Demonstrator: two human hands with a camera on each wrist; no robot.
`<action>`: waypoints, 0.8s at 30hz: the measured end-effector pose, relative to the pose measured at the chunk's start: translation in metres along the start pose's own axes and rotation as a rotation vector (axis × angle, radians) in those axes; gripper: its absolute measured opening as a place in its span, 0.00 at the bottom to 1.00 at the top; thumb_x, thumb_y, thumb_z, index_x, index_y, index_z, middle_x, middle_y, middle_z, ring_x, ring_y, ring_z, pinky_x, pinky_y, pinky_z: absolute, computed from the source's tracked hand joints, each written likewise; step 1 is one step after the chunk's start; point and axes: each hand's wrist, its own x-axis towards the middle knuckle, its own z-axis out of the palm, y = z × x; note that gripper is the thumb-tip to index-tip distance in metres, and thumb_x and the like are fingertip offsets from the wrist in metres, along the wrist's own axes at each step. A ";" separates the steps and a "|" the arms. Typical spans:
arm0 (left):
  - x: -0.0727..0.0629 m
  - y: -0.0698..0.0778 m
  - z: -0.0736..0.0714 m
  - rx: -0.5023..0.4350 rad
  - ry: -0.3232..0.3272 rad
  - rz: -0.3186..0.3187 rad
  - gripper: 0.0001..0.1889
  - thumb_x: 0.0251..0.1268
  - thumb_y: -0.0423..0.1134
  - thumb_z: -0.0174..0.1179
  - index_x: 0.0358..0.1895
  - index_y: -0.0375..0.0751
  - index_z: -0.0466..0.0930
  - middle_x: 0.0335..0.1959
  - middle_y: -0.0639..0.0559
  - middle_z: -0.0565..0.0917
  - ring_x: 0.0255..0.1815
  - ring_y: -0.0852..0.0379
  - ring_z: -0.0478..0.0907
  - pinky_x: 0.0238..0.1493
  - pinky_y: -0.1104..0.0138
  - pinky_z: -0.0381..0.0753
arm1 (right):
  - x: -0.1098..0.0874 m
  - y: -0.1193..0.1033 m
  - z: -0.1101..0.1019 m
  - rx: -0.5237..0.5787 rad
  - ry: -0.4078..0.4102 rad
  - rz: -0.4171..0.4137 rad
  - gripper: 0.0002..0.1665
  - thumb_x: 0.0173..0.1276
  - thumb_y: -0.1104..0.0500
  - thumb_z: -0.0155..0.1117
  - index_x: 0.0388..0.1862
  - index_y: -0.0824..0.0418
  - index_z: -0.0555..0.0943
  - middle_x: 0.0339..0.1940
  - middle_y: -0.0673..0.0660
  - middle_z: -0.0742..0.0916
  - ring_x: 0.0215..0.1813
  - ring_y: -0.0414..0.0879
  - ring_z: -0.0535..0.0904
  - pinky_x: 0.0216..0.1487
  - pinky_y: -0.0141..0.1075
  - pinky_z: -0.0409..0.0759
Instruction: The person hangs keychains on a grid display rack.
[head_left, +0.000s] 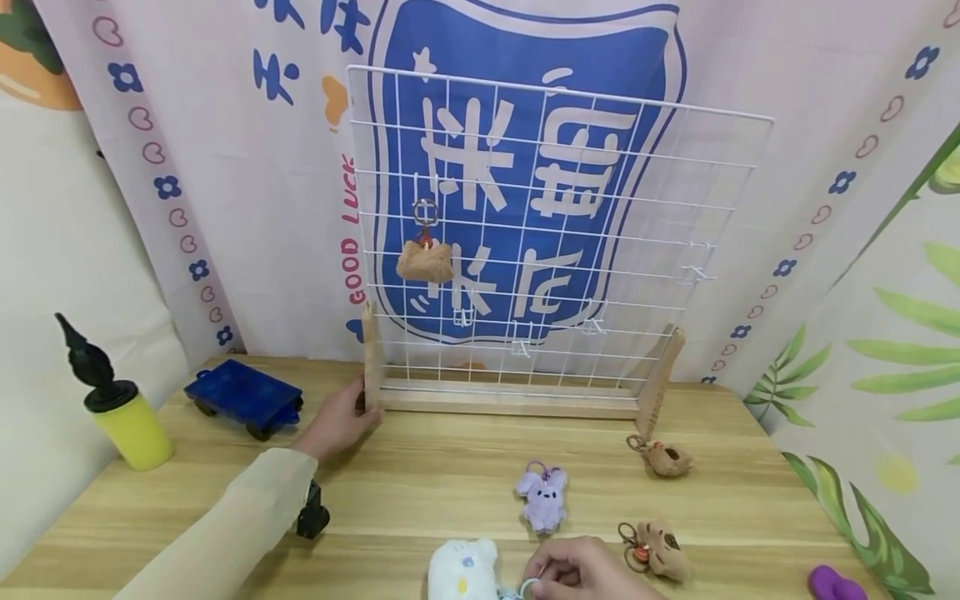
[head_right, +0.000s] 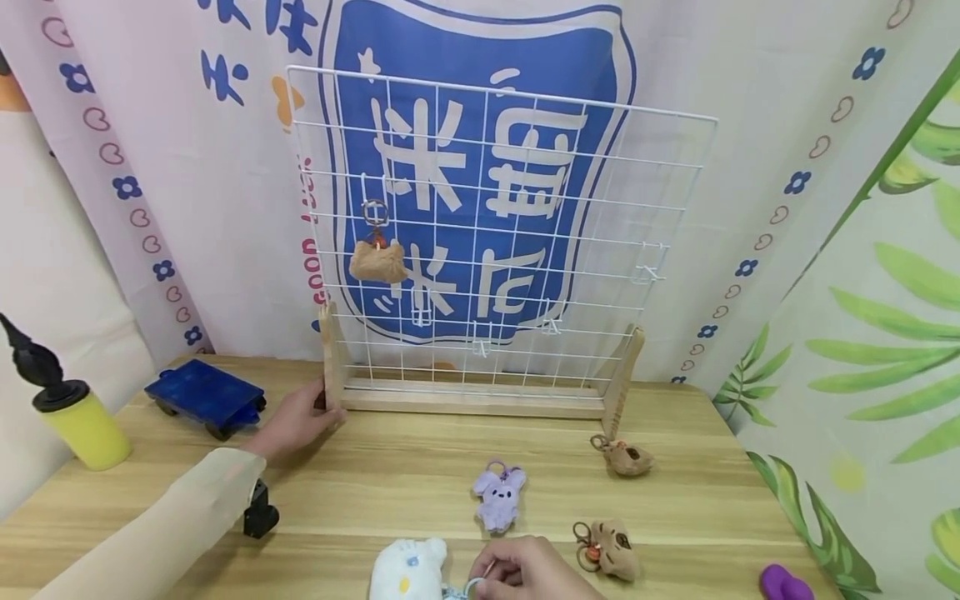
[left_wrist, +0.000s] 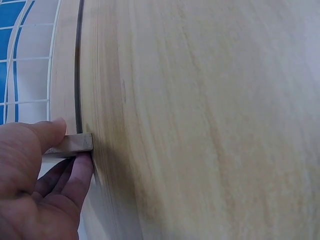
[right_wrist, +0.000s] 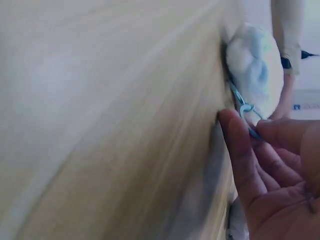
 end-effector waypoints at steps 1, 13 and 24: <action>0.000 0.000 0.000 0.001 0.001 0.000 0.32 0.75 0.32 0.61 0.76 0.23 0.61 0.65 0.23 0.78 0.64 0.31 0.80 0.65 0.39 0.81 | 0.000 -0.004 0.000 0.016 0.001 -0.002 0.15 0.78 0.58 0.62 0.47 0.71 0.84 0.36 0.70 0.89 0.37 0.27 0.84 0.38 0.26 0.86; -0.001 -0.003 -0.001 0.006 0.003 0.023 0.33 0.75 0.32 0.61 0.76 0.22 0.60 0.65 0.23 0.79 0.64 0.30 0.80 0.65 0.39 0.81 | 0.002 -0.015 0.000 0.309 -0.035 -0.168 0.20 0.79 0.68 0.57 0.59 0.86 0.76 0.50 0.82 0.85 0.49 0.33 0.89 0.50 0.25 0.87; -0.001 -0.002 -0.001 0.011 -0.002 0.024 0.32 0.75 0.32 0.61 0.76 0.23 0.60 0.65 0.23 0.79 0.65 0.30 0.80 0.66 0.38 0.80 | 0.011 -0.039 -0.007 0.286 0.049 -0.209 0.17 0.80 0.68 0.56 0.55 0.85 0.76 0.48 0.77 0.88 0.48 0.37 0.91 0.51 0.36 0.90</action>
